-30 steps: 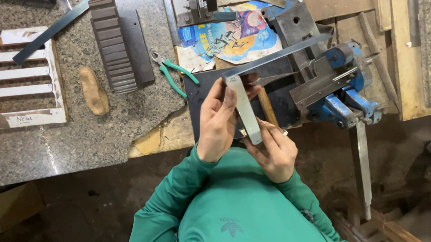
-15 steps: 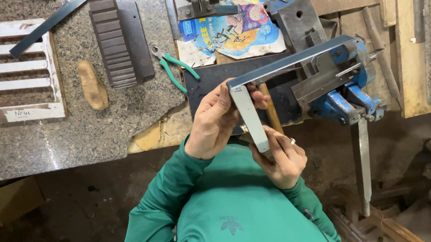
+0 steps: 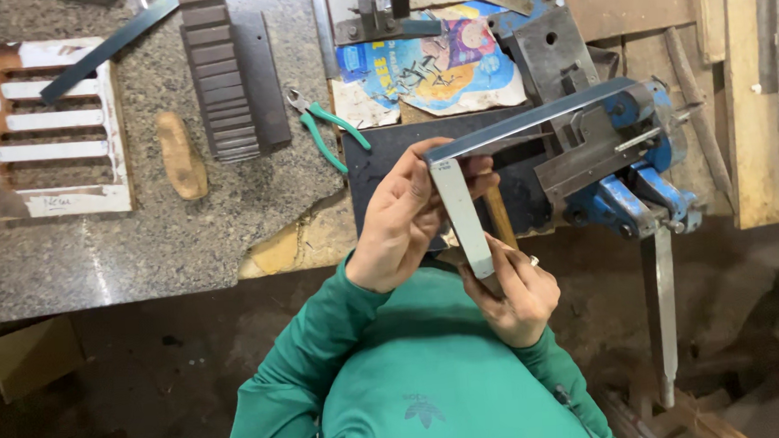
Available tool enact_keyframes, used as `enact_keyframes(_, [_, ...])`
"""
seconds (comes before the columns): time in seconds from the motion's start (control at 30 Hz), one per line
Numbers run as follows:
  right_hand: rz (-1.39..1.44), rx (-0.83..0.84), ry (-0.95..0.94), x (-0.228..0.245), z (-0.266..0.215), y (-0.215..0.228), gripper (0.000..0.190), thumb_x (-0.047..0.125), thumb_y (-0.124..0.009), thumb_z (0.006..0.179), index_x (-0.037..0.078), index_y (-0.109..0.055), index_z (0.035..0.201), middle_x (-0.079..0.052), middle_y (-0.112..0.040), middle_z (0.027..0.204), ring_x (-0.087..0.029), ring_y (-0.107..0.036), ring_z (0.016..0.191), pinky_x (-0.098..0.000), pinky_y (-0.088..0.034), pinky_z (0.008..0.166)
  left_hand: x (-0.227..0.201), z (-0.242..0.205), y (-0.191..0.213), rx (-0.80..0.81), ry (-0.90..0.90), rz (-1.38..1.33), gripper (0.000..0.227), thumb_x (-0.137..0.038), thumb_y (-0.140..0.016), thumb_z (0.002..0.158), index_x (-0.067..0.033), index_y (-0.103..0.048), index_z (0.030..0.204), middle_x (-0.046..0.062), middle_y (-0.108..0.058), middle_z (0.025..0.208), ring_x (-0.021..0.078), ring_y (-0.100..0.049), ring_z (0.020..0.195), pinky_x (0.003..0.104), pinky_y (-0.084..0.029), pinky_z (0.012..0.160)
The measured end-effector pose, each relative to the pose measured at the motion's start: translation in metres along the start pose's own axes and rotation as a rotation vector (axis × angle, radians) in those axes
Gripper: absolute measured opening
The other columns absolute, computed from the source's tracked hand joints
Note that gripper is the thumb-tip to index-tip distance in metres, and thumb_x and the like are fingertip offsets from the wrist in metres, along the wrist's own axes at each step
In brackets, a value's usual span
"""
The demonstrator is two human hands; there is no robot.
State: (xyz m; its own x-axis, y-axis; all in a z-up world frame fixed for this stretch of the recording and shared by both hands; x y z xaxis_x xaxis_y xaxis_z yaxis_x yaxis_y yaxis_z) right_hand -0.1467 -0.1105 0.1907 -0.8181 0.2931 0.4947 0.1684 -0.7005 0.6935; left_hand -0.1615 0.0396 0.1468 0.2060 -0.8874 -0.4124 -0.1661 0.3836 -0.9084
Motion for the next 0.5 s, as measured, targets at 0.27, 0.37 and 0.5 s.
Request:
enact_keyframes(0.27, [0.399, 0.18, -0.277, -0.024, -0.004, -0.032, 0.056, 0.006, -0.084, 0.083, -0.008, -0.061, 0.132, -0.013, -0.068, 0.108, -0.018, -0.067, 0.093, -0.027, -0.054, 0.082, -0.006, -0.003, 0.064, -0.202, -0.199, 0.286, 0.013, -0.005, -0.067, 0.106, -0.0012, -0.061, 0.117, 0.003, -0.066, 0.111, 0.0114, -0.062, 0.105, 0.029, -0.052, 0.096])
enact_keyframes(0.37, [0.645, 0.318, -0.524, -0.05, -0.017, -0.068, 0.045, 0.01, -0.077, 0.093, -0.006, -0.063, 0.132, -0.007, -0.063, 0.103, -0.012, -0.061, 0.091, -0.0251, -0.052, 0.079, 0.0, -0.002, 0.079, -0.248, -0.143, 0.383, 0.011, -0.006, -0.068, 0.102, -0.0019, -0.063, 0.111, 0.0, -0.065, 0.102, 0.0085, -0.06, 0.096, 0.027, -0.051, 0.084])
enact_keyframes(0.5, [0.901, 0.311, -0.651, -0.073, -0.035, -0.103, 0.038, 0.015, -0.068, 0.103, -0.004, -0.063, 0.136, 0.0, -0.06, 0.102, -0.006, -0.054, 0.089, -0.0224, -0.046, 0.076, -0.011, -0.003, 0.094, -0.245, -0.223, 0.475, 0.011, -0.008, -0.069, 0.102, -0.0019, -0.063, 0.11, 0.0, -0.066, 0.101, 0.0084, -0.062, 0.096, 0.026, -0.052, 0.089])
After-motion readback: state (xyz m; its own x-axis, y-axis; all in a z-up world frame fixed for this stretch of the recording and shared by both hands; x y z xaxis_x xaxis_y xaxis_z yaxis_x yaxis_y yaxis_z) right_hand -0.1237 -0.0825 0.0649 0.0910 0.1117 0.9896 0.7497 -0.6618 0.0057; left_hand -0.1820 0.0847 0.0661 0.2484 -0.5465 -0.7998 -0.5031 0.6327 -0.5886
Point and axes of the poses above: each hand's wrist, its own z-axis towards the middle knuckle, its own y-axis out of the back of the hand, x = y × z, the point moved 9 cm from there along z, towards the middle knuckle
